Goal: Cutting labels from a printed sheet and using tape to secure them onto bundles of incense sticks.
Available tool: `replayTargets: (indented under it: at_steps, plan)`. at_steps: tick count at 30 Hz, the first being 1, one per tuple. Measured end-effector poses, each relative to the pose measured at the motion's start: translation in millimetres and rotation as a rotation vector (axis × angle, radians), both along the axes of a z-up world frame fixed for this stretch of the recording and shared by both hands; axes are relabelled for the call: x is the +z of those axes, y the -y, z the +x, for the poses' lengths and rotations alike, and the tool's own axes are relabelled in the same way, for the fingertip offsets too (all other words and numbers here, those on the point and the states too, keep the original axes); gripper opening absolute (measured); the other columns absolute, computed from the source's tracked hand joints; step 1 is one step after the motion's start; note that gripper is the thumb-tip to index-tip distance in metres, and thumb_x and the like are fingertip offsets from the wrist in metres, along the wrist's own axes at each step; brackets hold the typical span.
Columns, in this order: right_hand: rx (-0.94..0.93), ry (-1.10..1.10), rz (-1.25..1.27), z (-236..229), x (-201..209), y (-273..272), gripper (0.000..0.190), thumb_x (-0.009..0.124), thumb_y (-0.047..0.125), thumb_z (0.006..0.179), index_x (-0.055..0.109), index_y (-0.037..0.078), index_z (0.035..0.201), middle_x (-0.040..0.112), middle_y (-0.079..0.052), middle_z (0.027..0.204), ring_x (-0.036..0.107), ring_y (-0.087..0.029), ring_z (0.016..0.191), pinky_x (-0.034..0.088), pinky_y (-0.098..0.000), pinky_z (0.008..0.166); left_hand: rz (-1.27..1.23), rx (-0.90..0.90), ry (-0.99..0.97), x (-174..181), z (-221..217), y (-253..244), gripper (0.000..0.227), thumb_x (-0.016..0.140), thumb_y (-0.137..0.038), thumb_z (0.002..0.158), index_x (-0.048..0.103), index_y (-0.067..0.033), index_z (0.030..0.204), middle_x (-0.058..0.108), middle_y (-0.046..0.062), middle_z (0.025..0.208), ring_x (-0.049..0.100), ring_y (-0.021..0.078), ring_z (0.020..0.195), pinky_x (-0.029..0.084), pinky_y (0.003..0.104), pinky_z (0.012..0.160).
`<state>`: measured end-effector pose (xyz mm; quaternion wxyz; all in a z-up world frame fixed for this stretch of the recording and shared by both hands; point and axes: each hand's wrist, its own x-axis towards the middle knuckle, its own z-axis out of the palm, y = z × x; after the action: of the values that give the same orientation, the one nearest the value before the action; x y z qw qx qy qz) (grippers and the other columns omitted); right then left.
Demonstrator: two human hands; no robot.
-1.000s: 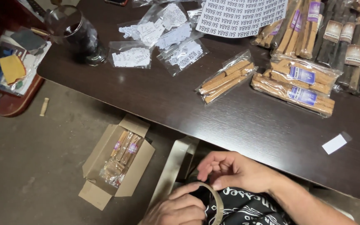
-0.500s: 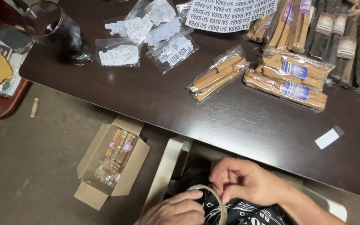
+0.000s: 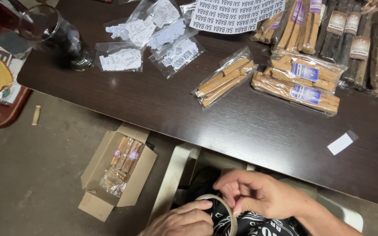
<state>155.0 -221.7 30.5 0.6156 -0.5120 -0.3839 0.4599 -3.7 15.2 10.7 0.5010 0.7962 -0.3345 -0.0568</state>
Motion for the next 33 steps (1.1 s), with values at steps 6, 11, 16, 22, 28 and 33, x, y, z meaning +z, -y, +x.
replayTargets:
  at_steps: [6,11,16,22,28,33]
  plan:
    - [-0.044,0.211,-0.1,5.4,8.5,-2.0,0.06,0.071,0.033,0.095,0.05,0.001,0.142,0.061,-0.013,0.14,0.071,-0.021,0.107,0.061,-0.0343,0.095,-0.008,0.053,-0.029,9.8,2.1,1.1,0.023,0.042,-0.009,0.111,0.061,0.0009,0.103,0.061,0.013,0.105,0.062,0.0391,0.125,0.039,0.051,0.123]
    - [0.06,-0.001,-0.065,10.5,2.7,-0.6,0.07,0.075,0.023,0.095,0.04,-0.001,0.15,0.063,-0.013,0.12,0.069,-0.015,0.091,0.058,-0.0276,0.084,0.007,0.029,-0.008,13.8,6.8,1.0,0.024,0.04,-0.008,0.112,0.06,0.0009,0.101,0.063,0.014,0.11,0.057,0.0412,0.135,0.043,0.049,0.121]
    - [0.007,-0.036,-0.065,2.9,-1.5,3.7,0.067,0.076,0.014,0.094,0.041,-0.003,0.149,0.06,-0.014,0.111,0.065,-0.017,0.094,0.057,-0.0281,0.086,-0.009,0.027,-0.018,13.3,7.0,1.0,0.025,0.039,-0.008,0.112,0.06,0.001,0.102,0.062,0.015,0.111,0.058,0.0415,0.133,0.043,0.049,0.12]
    - [-0.048,-0.086,0.004,-1.5,-5.3,3.7,0.068,0.074,0.013,0.096,0.038,-0.003,0.151,0.06,-0.013,0.101,0.063,-0.021,0.096,0.061,-0.0307,0.084,0.037,0.028,-0.12,6.1,3.5,0.6,0.03,0.039,-0.023,0.114,0.063,-0.0061,0.107,0.064,0.008,0.114,0.053,0.0367,0.141,0.045,0.043,0.115]
    - [-0.045,0.177,-0.051,12.0,22.7,-4.9,0.054,0.071,0.047,0.091,0.064,0.006,0.126,0.065,-0.013,0.127,0.068,-0.023,0.108,0.058,-0.035,0.093,0.129,0.018,0.039,2.4,7.3,4.5,0.03,0.039,-0.019,0.113,0.063,-0.0024,0.122,0.063,0.012,0.13,0.052,0.0363,0.138,0.042,0.046,0.115]
    - [-0.146,0.362,-0.126,8.8,43.4,1.9,0.028,0.08,0.038,0.086,0.073,0.011,0.092,0.074,-0.006,0.102,0.075,-0.02,0.09,0.058,-0.0338,0.085,-0.003,0.017,0.266,38.2,29.3,13.7,0.023,0.04,0.008,0.105,0.061,0.0104,0.113,0.066,0.024,0.108,0.066,0.0349,0.103,0.044,0.059,0.117]
